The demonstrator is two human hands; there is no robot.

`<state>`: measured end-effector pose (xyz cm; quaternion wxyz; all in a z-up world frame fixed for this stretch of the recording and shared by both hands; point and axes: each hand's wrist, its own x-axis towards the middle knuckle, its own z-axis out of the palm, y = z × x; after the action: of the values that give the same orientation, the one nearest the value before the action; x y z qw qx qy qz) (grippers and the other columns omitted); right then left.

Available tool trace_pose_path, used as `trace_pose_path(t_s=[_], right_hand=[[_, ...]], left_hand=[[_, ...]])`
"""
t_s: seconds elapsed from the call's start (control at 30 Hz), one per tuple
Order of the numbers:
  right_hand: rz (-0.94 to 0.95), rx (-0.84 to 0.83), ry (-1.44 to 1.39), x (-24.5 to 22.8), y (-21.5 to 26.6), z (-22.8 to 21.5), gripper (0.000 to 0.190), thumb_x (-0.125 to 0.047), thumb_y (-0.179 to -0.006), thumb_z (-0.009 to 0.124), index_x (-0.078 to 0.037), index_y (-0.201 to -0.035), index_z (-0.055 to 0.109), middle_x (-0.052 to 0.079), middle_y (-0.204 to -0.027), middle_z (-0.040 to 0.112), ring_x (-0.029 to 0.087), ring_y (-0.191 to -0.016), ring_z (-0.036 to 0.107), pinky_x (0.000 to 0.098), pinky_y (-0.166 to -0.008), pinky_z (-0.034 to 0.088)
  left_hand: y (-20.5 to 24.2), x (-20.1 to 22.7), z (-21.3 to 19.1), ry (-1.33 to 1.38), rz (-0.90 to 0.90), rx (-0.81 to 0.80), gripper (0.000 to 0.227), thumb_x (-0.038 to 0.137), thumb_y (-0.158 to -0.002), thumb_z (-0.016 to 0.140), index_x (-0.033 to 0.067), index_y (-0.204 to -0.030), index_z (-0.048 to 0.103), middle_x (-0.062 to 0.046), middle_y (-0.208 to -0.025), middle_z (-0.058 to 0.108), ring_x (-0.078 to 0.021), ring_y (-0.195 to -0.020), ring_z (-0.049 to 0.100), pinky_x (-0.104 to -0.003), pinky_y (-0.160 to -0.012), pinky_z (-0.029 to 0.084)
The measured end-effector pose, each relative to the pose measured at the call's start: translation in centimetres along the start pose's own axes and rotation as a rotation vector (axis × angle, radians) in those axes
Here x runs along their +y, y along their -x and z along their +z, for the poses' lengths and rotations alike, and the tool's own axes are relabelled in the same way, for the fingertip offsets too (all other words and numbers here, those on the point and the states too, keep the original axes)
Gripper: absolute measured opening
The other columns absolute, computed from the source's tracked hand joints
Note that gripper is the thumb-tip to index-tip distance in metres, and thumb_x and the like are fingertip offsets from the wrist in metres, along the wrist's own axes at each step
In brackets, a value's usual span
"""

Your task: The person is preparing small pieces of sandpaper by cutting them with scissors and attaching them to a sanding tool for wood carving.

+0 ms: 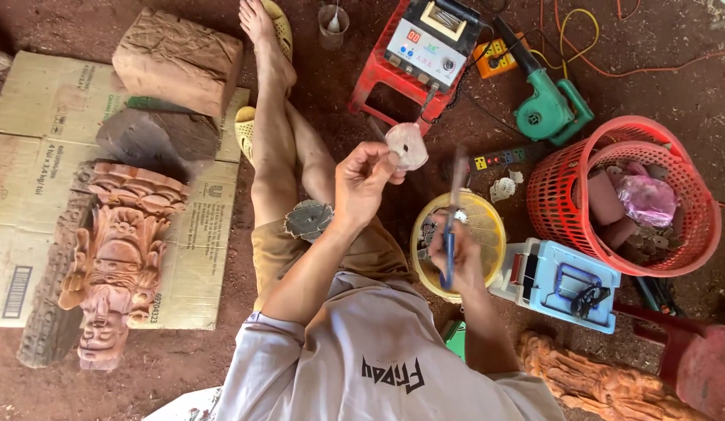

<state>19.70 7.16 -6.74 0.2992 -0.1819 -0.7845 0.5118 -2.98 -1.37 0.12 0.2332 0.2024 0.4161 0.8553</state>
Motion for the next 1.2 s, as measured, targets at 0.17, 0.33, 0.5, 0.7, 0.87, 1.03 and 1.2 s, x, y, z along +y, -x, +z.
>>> trace_pose_path(t_s=[0.17, 0.33, 0.5, 0.7, 0.87, 1.03, 1.2], right_hand=[[0.182, -0.198, -0.273, -3.6, -0.7, 1.3, 0.098, -0.078, -0.077, 0.062, 0.006, -0.127, 0.056, 0.013, -0.086, 0.062, 0.025, -0.076, 0.068, 0.0362, -0.072, 0.054], [0.227, -0.215, -0.288, -3.0, -0.2, 0.8, 0.085, -0.065, -0.074, 0.077, 0.006, -0.117, 0.06, 0.011, -0.071, 0.062, 0.02, -0.063, 0.064, 0.0293, -0.059, 0.048], [0.234, -0.209, -0.278, -3.7, -0.7, 1.2, 0.085, -0.079, -0.069, 0.07, 0.0, -0.099, 0.063, 0.008, -0.063, 0.06, 0.015, -0.054, 0.062, 0.0235, -0.048, 0.049], [0.275, -0.216, -0.251, -2.1, 0.0, 1.0, 0.079, -0.077, -0.071, 0.072, -0.002, -0.091, 0.063, 0.005, -0.061, 0.059, 0.012, -0.05, 0.059, 0.0223, -0.045, 0.048], [0.3, -0.219, -0.253, -4.9, -1.5, 1.2, 0.07, -0.07, -0.076, 0.077, -0.003, -0.09, 0.06, 0.004, -0.064, 0.055, 0.013, -0.053, 0.059, 0.0237, -0.048, 0.049], [0.287, -0.218, -0.215, -1.3, -0.2, 0.9, 0.04, -0.038, -0.089, 0.078, -0.003, -0.082, 0.061, 0.005, -0.06, 0.052, 0.015, -0.049, 0.058, 0.0247, -0.045, 0.046], [0.269, -0.168, -0.209, -1.2, 0.7, 1.3, 0.034, -0.032, -0.089, 0.078, -0.004, -0.079, 0.061, 0.005, -0.058, 0.052, 0.013, -0.046, 0.059, 0.0225, -0.043, 0.044]], left_hand=[[2.0, 0.7, 2.8, -0.115, -0.019, 0.001, 0.015, 0.011, -0.101, 0.067, -0.0039, -0.102, 0.064, -0.013, -0.079, 0.066, -0.0179, -0.08, 0.072, -0.037, -0.067, 0.066], [3.1, 1.2, 3.1, -0.175, -0.038, -0.013, 0.015, 0.011, -0.1, 0.067, -0.0035, -0.101, 0.063, -0.012, -0.079, 0.065, -0.0188, -0.082, 0.073, -0.037, -0.07, 0.066], [3.3, 2.4, 3.1, -0.214, -0.033, -0.023, 0.014, 0.009, -0.101, 0.066, -0.0045, -0.1, 0.062, -0.013, -0.078, 0.063, -0.0221, -0.082, 0.074, -0.039, -0.069, 0.067], [3.4, 2.5, 3.1, -0.226, -0.055, -0.02, 0.012, 0.009, -0.099, 0.069, -0.0025, -0.097, 0.064, -0.012, -0.074, 0.064, -0.0172, -0.082, 0.072, -0.037, -0.07, 0.066], [3.6, 2.3, 2.6, -0.243, -0.062, -0.005, 0.012, 0.009, -0.097, 0.071, -0.0015, -0.095, 0.065, -0.013, -0.074, 0.065, -0.0166, -0.078, 0.072, -0.036, -0.07, 0.065], [3.5, 2.4, 2.8, -0.208, -0.095, 0.012, 0.013, 0.01, -0.097, 0.072, -0.0019, -0.094, 0.066, -0.013, -0.072, 0.064, -0.0151, -0.078, 0.07, -0.035, -0.07, 0.065], [3.6, 1.5, 2.8, -0.172, -0.128, 0.016, 0.012, 0.008, -0.096, 0.071, -0.0026, -0.093, 0.066, -0.012, -0.072, 0.062, -0.015, -0.078, 0.07, -0.036, -0.068, 0.067]])
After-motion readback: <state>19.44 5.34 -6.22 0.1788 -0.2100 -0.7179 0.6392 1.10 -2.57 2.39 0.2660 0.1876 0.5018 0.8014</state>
